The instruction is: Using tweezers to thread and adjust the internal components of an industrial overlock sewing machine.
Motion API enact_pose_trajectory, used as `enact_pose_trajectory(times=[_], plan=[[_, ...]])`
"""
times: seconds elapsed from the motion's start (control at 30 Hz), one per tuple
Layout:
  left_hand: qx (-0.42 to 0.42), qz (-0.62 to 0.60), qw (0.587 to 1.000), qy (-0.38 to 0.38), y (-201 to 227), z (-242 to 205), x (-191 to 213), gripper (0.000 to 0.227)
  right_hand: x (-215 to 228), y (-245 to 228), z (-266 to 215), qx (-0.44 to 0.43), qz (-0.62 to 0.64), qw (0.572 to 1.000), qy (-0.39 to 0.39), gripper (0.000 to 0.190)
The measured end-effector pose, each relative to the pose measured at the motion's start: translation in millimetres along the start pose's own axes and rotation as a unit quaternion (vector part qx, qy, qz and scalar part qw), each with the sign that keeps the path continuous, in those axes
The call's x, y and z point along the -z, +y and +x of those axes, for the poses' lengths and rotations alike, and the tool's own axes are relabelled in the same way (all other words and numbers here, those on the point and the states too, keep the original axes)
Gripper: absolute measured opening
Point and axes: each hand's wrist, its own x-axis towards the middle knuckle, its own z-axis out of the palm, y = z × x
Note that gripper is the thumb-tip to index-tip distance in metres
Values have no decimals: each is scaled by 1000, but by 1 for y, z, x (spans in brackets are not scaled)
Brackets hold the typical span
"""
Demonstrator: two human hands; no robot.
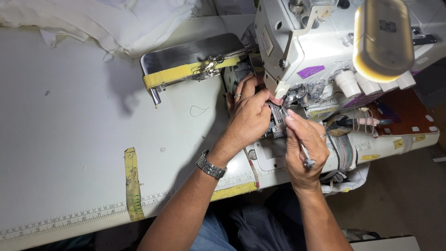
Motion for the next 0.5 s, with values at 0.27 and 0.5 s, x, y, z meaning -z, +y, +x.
enact_pose_trajectory(times=[0.27,0.5], plan=[[-95,33,992,72,-12,-16,3,15,12,10,-2,-187,183,965,28,17],[-324,208,914,127,0,-26,9,24,22,16,-1,-223,257,939,52,18]])
